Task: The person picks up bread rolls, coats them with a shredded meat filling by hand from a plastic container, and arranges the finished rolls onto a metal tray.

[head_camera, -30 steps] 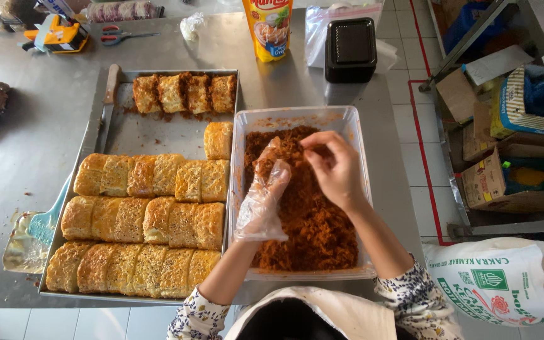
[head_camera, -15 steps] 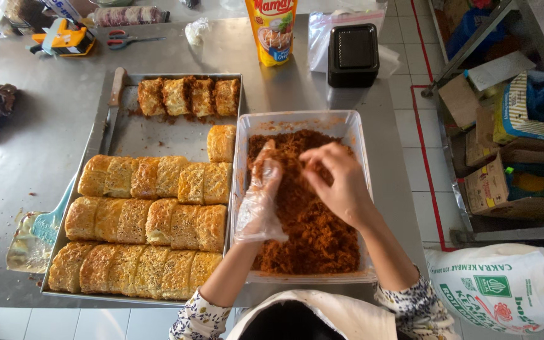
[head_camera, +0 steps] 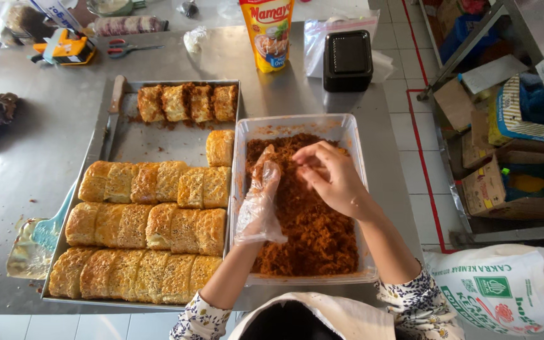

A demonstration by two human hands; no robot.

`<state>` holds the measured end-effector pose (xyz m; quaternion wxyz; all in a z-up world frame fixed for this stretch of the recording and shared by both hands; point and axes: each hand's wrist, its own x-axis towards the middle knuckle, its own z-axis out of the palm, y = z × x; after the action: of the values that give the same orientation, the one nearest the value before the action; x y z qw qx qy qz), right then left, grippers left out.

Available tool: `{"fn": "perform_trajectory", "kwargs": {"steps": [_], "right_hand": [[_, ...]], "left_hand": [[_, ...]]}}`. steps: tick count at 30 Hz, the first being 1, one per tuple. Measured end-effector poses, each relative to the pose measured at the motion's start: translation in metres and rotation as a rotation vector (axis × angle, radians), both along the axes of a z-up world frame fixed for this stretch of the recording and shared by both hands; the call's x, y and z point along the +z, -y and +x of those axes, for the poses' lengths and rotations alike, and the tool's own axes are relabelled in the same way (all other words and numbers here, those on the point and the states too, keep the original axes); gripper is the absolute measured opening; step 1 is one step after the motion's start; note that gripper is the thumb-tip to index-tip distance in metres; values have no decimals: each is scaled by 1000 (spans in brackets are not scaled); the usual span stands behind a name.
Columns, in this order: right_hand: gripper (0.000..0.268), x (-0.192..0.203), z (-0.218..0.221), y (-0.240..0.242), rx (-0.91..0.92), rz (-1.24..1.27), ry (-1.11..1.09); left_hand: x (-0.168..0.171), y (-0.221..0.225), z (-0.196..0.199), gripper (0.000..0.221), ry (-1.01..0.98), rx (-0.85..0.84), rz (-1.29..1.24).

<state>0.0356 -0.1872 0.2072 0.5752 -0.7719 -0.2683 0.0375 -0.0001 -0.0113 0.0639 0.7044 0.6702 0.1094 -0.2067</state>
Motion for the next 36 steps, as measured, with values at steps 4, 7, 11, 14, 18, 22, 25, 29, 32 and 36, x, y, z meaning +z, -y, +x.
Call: {"fn": "perform_trajectory", "kwargs": {"steps": [4,7,11,14,18,22,25,29,32,36], "right_hand": [[23,-11,0,-14,-20,-123,306],[22,-17,-7,-17,-138,-214,494],[23,-12,-14,-9,-252,-327,438],[16,-16,-12,-7,-234,-510,481],[18,-20,-11,-16,-133,-374,190],[31,-2,-9,-5,22,-318,194],[35,4,-12,3,93,-304,339],[27,-6,-18,-10,37,-169,420],[26,-14,-14,-14,45,-189,421],[28,-26,-2,-28,-15,-225,475]], "left_hand": [[13,0,-1,114,267,176,-175],[23,-4,-8,105,745,71,0],[49,-10,-15,101,745,128,401],[51,-1,-7,93,537,199,131],[44,2,-6,90,417,-124,623],[59,1,-6,96,-4,330,-254],[58,2,-4,98,-119,350,-356],[40,0,2,95,265,411,-72],[19,-2,6,93,138,539,-227],[-6,-7,10,93,12,500,-459]]}}
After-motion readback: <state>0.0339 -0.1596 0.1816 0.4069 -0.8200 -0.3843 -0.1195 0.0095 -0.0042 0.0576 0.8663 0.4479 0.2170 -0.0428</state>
